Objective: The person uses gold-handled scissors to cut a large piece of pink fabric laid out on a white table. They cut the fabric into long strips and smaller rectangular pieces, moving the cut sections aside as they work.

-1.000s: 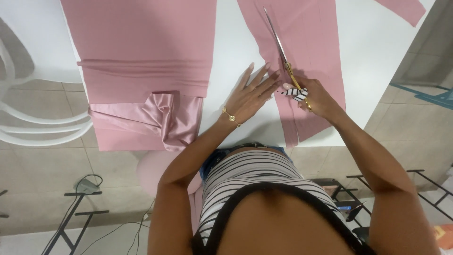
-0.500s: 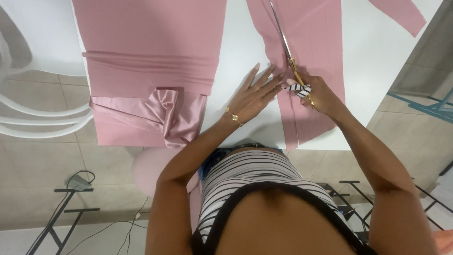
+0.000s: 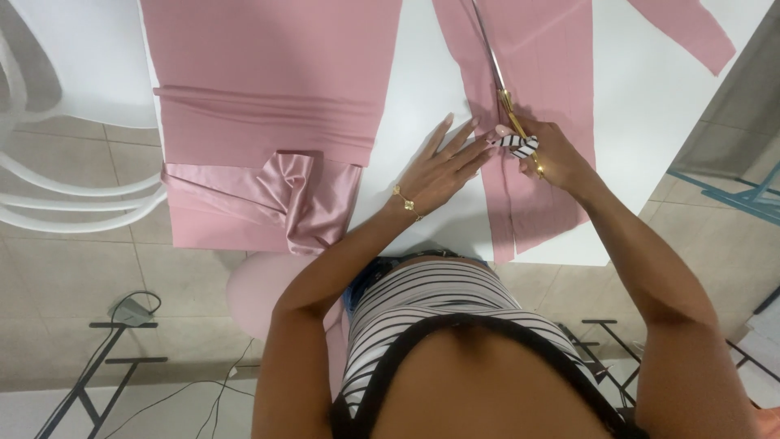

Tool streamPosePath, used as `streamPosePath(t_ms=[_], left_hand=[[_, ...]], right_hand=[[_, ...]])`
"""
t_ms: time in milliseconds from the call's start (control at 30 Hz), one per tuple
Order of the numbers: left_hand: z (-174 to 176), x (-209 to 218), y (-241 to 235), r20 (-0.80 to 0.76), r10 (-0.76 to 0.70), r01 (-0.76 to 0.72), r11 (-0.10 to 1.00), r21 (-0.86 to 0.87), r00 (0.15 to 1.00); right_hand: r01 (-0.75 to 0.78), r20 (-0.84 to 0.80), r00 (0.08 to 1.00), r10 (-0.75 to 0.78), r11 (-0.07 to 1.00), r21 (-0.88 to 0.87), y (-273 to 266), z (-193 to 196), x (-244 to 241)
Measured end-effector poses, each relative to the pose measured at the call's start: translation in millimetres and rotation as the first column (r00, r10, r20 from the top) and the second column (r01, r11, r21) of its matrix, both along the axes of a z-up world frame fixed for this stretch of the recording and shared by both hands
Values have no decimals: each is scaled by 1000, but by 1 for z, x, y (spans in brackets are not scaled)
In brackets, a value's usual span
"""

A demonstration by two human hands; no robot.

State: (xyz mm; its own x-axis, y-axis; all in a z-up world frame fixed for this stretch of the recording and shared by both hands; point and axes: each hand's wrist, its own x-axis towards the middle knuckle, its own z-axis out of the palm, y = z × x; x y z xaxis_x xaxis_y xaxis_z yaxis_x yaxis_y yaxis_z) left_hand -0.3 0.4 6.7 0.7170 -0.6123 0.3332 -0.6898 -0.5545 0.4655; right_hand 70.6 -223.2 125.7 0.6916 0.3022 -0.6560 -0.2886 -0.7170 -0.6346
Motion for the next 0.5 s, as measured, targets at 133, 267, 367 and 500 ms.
streamPosePath(t_ms=[133,267,367,500], left_hand=[[0,-1,0,5,13,-13,1000,-21,1000],[-1,0,-1,1,12,-12,1000,-20,1000],[-3,-1,0,16,7,-6,1000,-15,1000],[-5,-1,-1,36,14,-14,1000,4,999]], right_hand=[[2,4,1000,-2,1000,23,-14,-17,-4],[5,-28,1000,-5,1000,6,-1,0,4],[62,-84,995,-59,998,32,6,1,10],[107,-111,989,-99,992,71,11,2,19]])
